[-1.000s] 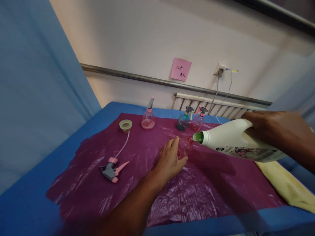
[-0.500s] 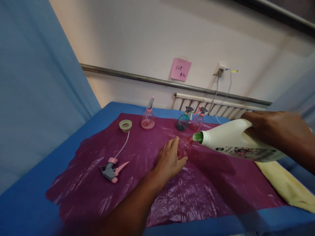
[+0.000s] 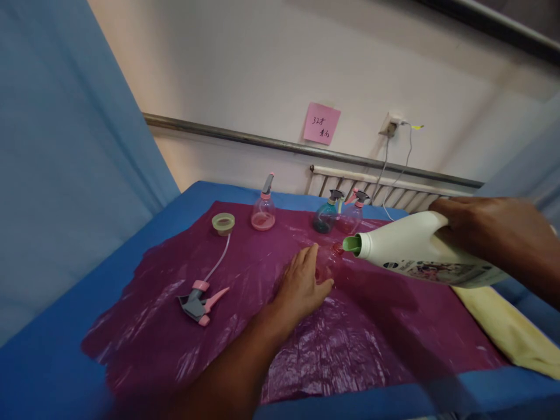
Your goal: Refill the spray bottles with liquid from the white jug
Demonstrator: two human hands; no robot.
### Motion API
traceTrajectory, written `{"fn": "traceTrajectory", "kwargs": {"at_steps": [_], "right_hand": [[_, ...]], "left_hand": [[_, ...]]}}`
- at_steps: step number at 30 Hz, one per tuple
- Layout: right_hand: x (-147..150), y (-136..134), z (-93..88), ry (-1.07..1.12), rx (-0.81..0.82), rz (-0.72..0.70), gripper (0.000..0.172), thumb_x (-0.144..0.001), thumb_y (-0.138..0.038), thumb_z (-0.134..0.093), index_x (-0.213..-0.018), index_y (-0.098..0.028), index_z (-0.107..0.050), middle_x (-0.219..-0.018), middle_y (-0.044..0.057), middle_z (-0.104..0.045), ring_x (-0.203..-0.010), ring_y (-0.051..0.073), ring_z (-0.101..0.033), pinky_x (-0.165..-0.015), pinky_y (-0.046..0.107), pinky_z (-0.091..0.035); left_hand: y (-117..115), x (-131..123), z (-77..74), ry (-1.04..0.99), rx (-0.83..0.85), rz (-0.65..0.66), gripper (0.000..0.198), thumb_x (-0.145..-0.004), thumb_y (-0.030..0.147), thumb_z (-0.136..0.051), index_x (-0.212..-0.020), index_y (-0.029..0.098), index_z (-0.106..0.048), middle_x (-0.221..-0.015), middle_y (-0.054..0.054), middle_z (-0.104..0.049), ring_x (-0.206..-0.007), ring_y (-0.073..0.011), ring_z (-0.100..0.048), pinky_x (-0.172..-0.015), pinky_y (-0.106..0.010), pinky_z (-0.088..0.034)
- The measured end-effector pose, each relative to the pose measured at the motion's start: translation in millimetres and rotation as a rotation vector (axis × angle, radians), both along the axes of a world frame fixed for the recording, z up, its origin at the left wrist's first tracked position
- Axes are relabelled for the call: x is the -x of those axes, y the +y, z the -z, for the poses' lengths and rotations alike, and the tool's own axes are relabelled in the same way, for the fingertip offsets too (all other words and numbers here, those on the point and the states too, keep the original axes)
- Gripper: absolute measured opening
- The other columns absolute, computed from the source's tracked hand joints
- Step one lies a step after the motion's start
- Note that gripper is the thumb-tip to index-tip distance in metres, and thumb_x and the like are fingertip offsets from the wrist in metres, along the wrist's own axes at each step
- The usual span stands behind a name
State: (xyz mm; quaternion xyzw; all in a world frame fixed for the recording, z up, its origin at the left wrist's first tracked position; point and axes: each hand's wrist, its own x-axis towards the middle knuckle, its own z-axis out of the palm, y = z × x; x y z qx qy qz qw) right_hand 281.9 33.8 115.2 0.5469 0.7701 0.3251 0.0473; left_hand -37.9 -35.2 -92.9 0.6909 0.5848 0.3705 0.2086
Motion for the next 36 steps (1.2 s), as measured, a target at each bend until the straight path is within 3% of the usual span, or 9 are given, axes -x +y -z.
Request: {"fn": "traceTrajectory", "kwargs": {"at_steps": [23, 36], "right_hand": [[-4.2, 2.4, 0.4, -0.006, -0.018, -0.057, 0.016, -0.091, -0.034, -0.051, -0.092, -0.031, -0.067, -0.082, 0.003, -0.077, -0.064, 0.025, -0.065, -0.052, 0.033, -0.023], [-5.6, 3.7, 0.3, 0.035, -0.014, -0.099, 0.017, -0.089, -0.036, -0.050, -0.089, -0.030, -0.066, -0.080, 0.004, -0.075, -0.062, 0.024, -0.061, -0.053, 0.034, -0.022]], "left_hand": [[0.2, -0.6, -1.3, 0.027, 0.024, -0.003, 0.090, -0.090, 0.034, -0.079, -0.169, 0.011, -0.042, -0.170, -0.022, -0.052, -0.160, -0.0396, -0.048, -0.135, -0.055, -0.039], [-0.1, -0.8, -1.6, 0.034, 0.020, -0.006, 0.089, -0.091, 0.035, -0.077, -0.170, 0.015, -0.041, -0.169, -0.020, -0.053, -0.160, -0.0383, -0.049, -0.134, -0.055, -0.040]]}}
